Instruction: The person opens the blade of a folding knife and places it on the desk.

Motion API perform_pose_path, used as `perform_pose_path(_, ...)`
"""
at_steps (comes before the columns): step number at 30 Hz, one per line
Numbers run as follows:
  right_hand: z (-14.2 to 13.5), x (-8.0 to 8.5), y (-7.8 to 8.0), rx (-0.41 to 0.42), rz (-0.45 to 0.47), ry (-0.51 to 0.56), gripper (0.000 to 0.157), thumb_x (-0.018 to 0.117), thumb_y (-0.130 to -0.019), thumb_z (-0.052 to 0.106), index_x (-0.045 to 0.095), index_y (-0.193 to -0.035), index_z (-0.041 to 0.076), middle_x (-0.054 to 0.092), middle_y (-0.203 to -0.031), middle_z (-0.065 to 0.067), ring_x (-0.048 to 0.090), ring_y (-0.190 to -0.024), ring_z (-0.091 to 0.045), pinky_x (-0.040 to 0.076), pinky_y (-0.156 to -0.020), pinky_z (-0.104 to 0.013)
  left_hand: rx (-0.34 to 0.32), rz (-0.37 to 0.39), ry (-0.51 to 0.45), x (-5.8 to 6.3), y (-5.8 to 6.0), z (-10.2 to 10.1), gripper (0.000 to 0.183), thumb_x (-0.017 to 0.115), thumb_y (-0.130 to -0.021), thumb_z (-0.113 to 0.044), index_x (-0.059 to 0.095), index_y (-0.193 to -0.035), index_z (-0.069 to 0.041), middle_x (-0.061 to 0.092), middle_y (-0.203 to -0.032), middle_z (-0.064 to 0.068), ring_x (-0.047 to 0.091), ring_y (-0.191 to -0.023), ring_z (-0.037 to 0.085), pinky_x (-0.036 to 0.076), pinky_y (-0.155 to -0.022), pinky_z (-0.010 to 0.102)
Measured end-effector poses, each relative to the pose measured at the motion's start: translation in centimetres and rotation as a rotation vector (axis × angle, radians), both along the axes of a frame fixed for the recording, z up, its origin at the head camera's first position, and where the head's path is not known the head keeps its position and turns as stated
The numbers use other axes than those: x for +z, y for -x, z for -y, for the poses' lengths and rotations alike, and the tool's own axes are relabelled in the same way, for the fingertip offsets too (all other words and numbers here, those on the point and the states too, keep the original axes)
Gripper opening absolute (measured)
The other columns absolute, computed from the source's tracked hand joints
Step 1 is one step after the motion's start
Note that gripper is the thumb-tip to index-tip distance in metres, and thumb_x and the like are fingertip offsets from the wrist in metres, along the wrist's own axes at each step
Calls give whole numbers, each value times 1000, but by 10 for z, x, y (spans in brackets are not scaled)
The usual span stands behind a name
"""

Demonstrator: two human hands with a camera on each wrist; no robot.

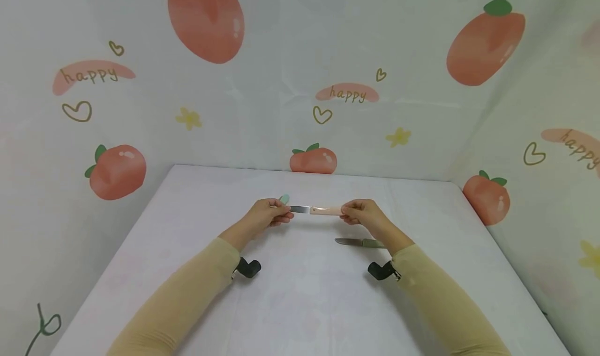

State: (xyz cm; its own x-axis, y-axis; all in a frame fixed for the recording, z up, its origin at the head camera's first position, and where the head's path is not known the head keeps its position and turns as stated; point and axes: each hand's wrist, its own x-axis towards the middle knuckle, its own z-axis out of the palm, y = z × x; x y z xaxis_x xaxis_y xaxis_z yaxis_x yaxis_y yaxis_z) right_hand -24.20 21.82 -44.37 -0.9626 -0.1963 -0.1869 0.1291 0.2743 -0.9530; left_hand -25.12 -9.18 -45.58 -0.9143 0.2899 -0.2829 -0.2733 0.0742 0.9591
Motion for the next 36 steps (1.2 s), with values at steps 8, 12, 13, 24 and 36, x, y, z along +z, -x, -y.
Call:
perform_pose_path(8,-6,2,-2,67,-21,-50,31,66,-98,16,65,-114,-11,73,-91,-6,68,-92,-29,56,-78,-28,-52,10,75,1,3,3,17,69,-97,-18,62,-100,-3,76,-91,7,72,-77,10,51,-67,20)
perform_pose_path(12,-10,3,-2,108,-26,-66,31,66,-99,15,64,-114,-11,73,-92,-7,68,-95,-33,56,-81,-31,-82,9,108,3,2,5,15,69,-97,-18,62,-97,-4,76,-91,7,72,-78,11,50,-68,21)
perform_pose_path(13,-11,3,-1,120,-23,-69,31,66,-99,15,64,-114,-11,73,-93,-7,67,-95,-33,56,-81,-32,-87,9,115,3,2,5,15,69,-97,-18,62,-97,-4,76,-91,7,73,-78,11,50,-68,22)
perform_pose_path(24,-16,4,1,181,-6,-83,30,66,-98,13,64,-115,-12,73,-96,-12,67,-88,-26,56,-84,-36,-144,-3,185,4,6,6,16,67,-98,-19,62,-98,-4,76,-92,7,72,-78,12,50,-71,25)
perform_pose_path(36,-16,3,0,165,-7,-53,30,64,-99,13,64,-115,-13,73,-91,-6,65,-83,-15,55,-79,-28,-136,-62,231,0,6,6,17,65,-99,-19,65,-102,-3,75,-98,8,70,-86,14,52,-82,30)
